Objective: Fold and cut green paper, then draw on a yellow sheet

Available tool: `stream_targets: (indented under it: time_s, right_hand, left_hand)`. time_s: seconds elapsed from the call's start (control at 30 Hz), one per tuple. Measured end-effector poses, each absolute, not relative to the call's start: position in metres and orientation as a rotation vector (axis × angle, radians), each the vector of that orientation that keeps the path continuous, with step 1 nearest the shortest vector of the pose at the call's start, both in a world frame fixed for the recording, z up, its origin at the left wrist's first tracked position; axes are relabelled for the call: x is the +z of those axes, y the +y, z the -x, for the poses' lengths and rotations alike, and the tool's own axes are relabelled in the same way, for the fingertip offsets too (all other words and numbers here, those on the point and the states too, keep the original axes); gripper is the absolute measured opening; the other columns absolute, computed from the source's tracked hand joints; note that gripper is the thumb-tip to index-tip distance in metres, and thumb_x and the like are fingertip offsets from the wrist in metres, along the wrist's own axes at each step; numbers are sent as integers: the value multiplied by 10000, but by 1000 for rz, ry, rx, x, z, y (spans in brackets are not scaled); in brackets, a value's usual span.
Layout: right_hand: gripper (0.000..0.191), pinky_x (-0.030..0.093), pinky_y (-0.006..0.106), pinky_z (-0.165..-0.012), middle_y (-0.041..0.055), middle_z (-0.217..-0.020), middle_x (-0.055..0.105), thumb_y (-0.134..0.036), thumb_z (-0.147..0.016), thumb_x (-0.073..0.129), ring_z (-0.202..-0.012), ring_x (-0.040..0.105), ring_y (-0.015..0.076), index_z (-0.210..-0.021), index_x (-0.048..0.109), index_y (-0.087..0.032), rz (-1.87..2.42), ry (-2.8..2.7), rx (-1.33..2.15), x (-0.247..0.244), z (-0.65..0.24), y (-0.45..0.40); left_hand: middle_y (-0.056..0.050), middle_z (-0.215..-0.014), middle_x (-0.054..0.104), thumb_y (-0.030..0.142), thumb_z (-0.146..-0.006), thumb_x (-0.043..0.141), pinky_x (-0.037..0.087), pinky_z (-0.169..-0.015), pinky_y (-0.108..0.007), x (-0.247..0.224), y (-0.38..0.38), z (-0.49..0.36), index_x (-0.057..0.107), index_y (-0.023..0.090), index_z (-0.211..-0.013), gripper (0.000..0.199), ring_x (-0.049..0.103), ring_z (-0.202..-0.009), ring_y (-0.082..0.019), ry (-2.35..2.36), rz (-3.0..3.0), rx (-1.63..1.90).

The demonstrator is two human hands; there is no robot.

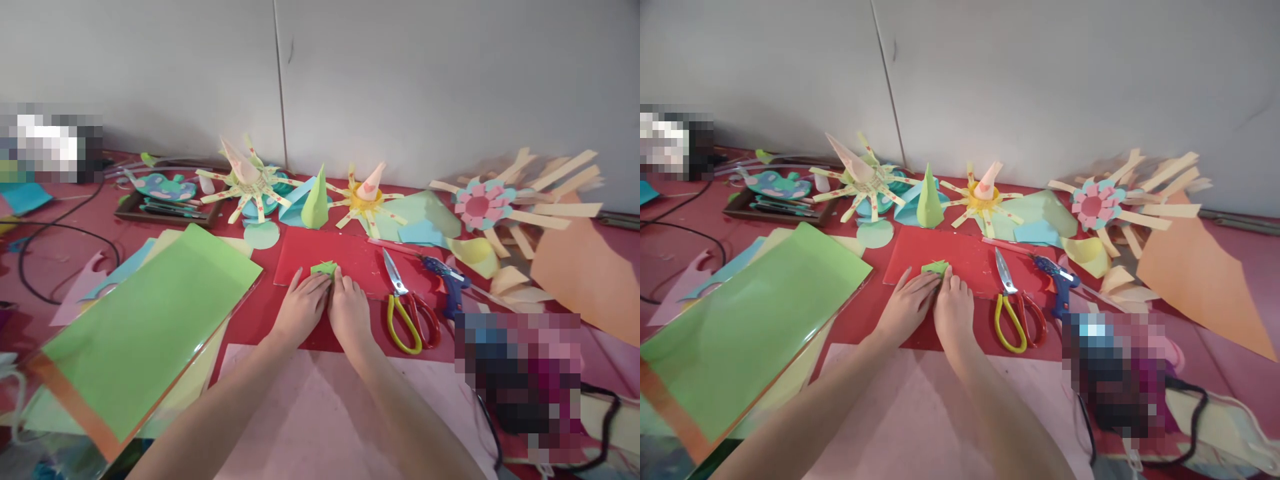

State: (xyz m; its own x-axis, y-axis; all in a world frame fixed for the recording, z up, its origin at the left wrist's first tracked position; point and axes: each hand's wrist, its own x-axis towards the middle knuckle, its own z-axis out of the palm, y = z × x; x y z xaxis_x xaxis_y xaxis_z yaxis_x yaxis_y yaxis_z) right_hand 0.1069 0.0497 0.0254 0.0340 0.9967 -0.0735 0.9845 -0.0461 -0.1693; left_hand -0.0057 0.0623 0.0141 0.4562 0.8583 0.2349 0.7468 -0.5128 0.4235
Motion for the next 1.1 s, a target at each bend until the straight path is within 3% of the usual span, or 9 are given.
stream_targets:
  time_s: [0.17, 0.37, 0.5, 0.6, 0.73, 0.93, 1.1]
  right_hand:
    - [481, 445, 353, -769, 146, -980, 582, -57, -853, 284, -877, 559, 224, -1323, 379, -90, 2195, -2104, 230, 22, -107, 49]
    - [461, 443, 337, -794, 154, -982, 591, -80, -859, 314, -909, 564, 225, -1312, 387, -47, 2176, -2091, 239, 21, -108, 50]
    - [435, 442, 309, -781, 146, -971, 605, -140, -884, 325, -929, 570, 221, -1301, 415, -54, 2150, -2030, 297, 23, -112, 52]
    - [406, 442, 278, -750, 120, -964, 617, -192, -891, 357, -927, 582, 202, -1272, 469, -111, 2104, -1928, 427, 25, -119, 54]
    - [347, 438, 264, -739, 91, -954, 605, -194, -860, 433, -855, 591, 177, -1181, 556, -147, 1985, -1801, 486, 23, -129, 56]
    - [213, 439, 283, -661, 58, -869, 562, -249, -830, 495, -704, 552, 161, -992, 614, -179, 1831, -1680, 428, 13, -138, 56]
    - [179, 429, 283, -616, 44, -820, 546, -275, -833, 495, -652, 539, 155, -949, 605, -194, 1800, -1658, 438, 9, -141, 57]
  left_hand:
    - [-33, -1156, 623, 170, -894, 342, 242, -1103, -445, 11, 63, 7, 604, 202, -1091, 329, 535, -1121, -151, 1389, -2450, 625]
    - [-11, -1119, 638, 182, -895, 373, 282, -1077, -413, 8, 69, 10, 619, 210, -1033, 283, 569, -1044, -136, 1407, -2426, 712]
    - [-12, -1000, 648, 218, -859, 473, 423, -915, -341, 7, 80, 6, 636, 198, -844, 164, 574, -932, -148, 1398, -2365, 748]
    - [-23, -980, 615, 225, -825, 527, 441, -824, -332, 9, 86, 3, 614, 202, -806, 92, 549, -908, -169, 1456, -2320, 716]
    - [-37, -1036, 579, 251, -790, 572, 424, -822, -356, 12, 85, 3, 587, 209, -879, 100, 519, -942, -204, 1568, -2301, 683]
    - [-105, -1311, 415, 360, -734, 613, 329, -985, -428, 12, 81, 1, 501, 189, -1085, 406, 401, -1179, -277, 1886, -2103, 684]
    - [-123, -1335, 384, 362, -719, 614, 184, -1079, -472, 8, 84, 1, 531, 181, -915, 279, 322, -1262, -278, 1859, -2038, 695]
